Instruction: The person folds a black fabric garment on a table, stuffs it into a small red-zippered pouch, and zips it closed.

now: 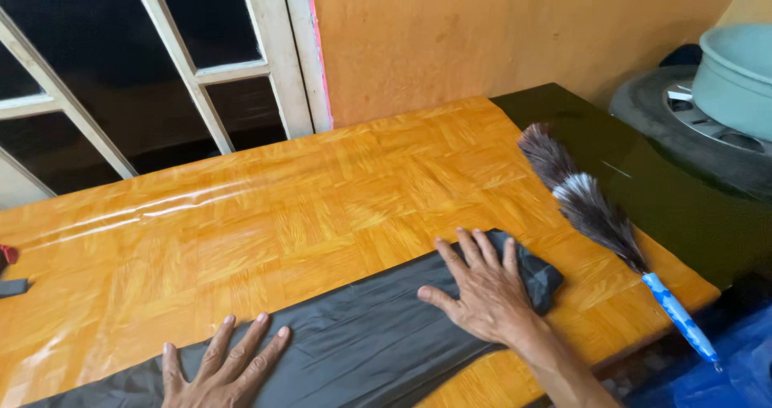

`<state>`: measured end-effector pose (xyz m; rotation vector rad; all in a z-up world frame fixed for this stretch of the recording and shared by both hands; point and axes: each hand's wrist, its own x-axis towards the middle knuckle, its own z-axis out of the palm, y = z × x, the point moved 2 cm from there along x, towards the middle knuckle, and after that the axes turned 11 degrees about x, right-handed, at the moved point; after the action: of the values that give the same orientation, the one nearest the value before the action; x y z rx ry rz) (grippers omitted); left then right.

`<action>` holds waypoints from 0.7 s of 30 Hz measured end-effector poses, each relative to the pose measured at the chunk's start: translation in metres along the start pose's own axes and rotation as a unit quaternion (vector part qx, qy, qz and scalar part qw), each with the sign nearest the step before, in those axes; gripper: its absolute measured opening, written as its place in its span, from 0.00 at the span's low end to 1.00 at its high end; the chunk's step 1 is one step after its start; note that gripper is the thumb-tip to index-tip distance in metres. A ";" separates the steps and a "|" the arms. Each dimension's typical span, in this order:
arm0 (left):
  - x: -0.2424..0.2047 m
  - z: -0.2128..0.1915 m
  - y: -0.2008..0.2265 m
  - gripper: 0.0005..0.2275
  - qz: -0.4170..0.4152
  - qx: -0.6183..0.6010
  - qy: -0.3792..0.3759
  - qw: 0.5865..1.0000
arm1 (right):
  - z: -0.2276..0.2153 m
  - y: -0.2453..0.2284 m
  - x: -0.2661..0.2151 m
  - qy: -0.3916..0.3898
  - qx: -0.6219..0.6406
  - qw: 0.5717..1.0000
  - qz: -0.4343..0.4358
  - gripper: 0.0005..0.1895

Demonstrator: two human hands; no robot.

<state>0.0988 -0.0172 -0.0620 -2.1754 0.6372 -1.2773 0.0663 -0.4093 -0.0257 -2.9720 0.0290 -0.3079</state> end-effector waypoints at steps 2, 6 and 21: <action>-0.001 -0.009 0.006 0.37 -0.070 -0.064 -0.106 0.990 | -0.008 0.021 -0.003 -0.038 0.005 0.995 0.088 0.49; -0.002 -0.006 0.010 0.40 -0.060 -0.062 -0.086 0.993 | 0.008 0.051 -0.006 -0.007 0.076 0.992 0.099 0.50; 0.005 0.007 0.018 0.17 -0.159 -0.147 0.093 0.972 | -0.056 0.089 -0.024 0.275 0.328 0.890 0.155 0.42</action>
<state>0.1050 -0.0322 -0.0730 -2.4955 0.5988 -1.6571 0.0310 -0.5046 0.0095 -2.0877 0.3785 -0.8950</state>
